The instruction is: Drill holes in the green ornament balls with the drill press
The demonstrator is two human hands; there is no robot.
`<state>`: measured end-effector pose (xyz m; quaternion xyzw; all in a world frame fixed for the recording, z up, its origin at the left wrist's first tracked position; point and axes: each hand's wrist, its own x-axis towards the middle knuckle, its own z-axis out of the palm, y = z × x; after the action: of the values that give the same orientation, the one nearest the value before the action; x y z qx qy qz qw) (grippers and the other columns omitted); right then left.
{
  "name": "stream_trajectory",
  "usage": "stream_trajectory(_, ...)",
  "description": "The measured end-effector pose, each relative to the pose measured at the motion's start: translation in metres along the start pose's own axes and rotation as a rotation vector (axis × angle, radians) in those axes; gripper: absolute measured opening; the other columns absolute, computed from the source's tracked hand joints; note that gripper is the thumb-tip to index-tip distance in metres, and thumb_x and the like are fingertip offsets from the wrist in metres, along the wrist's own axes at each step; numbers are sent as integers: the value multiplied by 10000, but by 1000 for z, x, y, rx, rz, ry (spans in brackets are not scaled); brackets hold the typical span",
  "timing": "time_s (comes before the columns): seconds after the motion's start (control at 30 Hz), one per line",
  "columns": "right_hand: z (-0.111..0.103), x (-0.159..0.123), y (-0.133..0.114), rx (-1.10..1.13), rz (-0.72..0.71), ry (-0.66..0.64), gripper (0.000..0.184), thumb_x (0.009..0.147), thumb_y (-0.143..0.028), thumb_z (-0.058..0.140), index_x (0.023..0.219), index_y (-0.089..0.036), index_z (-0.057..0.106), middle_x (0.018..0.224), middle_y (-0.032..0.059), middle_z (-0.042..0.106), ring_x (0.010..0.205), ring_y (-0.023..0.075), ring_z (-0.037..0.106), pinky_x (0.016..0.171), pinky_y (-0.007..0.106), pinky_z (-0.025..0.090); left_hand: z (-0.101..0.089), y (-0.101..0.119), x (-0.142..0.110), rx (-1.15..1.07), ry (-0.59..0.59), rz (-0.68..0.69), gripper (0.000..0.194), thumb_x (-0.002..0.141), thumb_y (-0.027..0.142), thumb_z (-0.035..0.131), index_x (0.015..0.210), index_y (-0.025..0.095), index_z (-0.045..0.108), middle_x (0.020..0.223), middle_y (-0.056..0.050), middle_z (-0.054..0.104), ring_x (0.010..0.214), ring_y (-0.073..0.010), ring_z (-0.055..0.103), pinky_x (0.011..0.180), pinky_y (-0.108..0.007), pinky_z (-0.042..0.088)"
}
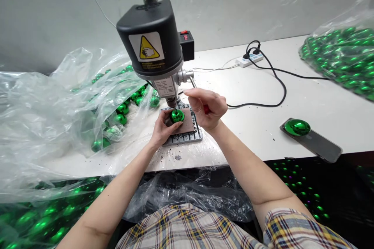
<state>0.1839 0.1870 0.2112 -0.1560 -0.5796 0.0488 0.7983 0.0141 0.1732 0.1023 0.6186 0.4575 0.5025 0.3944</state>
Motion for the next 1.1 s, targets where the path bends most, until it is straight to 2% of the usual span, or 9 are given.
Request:
stream_trajectory(0.1,9,18,-6,-7,86,50,132,926,-401,618,1007,-445,713,576,-45,546,323,104,269,346,312,219,0,5,0,-16,-25,-10,535,736,359,854,1155,191,567,1133,-103,697,1064,-248,672,954,-411,538)
stream_trajectory(0.23,30,68,-18,-10,301,37,48,924,-356,618,917,-330,657,957,-4,674,401,72,328,352,301,244,0,7,0,39,-1,12,496,744,372,841,1125,186,583,1068,-83,695,1007,-230,667,896,-373,542)
stream_trajectory(0.3,39,93,-19,0,444,-6,44,915,-268,608,894,-297,635,860,-1,639,414,80,315,360,296,260,1,8,1,65,19,20,475,747,368,832,1111,188,586,1045,-74,683,977,-221,660,854,-353,541)
stream_trajectory(0.4,48,121,-10,-3,674,-63,149,944,-168,528,848,-265,589,566,-43,402,409,105,261,363,281,244,2,10,-1,81,24,25,463,734,353,827,1093,193,582,1029,-66,669,961,-216,652,831,-342,536)
stream_trajectory(0.5,56,136,1,-32,836,-88,234,964,-90,455,816,-251,540,520,-69,306,409,100,230,358,264,201,1,14,-3,58,20,8,453,725,350,823,1067,193,570,995,-57,671,943,-214,659,825,-345,537)
stream_trajectory(0.73,60,138,4,-71,850,-66,241,947,-77,459,787,-227,559,470,-81,298,433,95,217,381,267,169,-2,20,-7,70,84,10,441,721,348,824,1050,200,571,983,-49,668,929,-206,657,833,-342,540)
stream_trajectory(0.87,58,136,0,-96,837,-72,271,967,-50,430,794,-228,539,467,-92,288,420,89,191,380,269,171,-11,35,-42,52,173,30,419,815,367,750,1174,234,579,1088,-67,650,983,-210,649,877,-353,541)
stream_trajectory(0.93,58,136,-2,-105,808,-67,292,967,-33,430,774,-221,541,493,-86,309,416,80,211,380,264,191,-17,46,-78,40,35,69,373,873,361,703,1223,279,604,1155,-77,632,1048,-224,643,915,-372,543)
stream_trajectory(1.1,58,135,-2,-59,781,-44,300,950,-1,438,757,-191,566,494,-87,332,414,64,248,367,247,196,-25,41,-163,358,-717,125,361,943,312,623,1299,354,663,1328,-117,556,1169,-263,616,1000,-401,528)
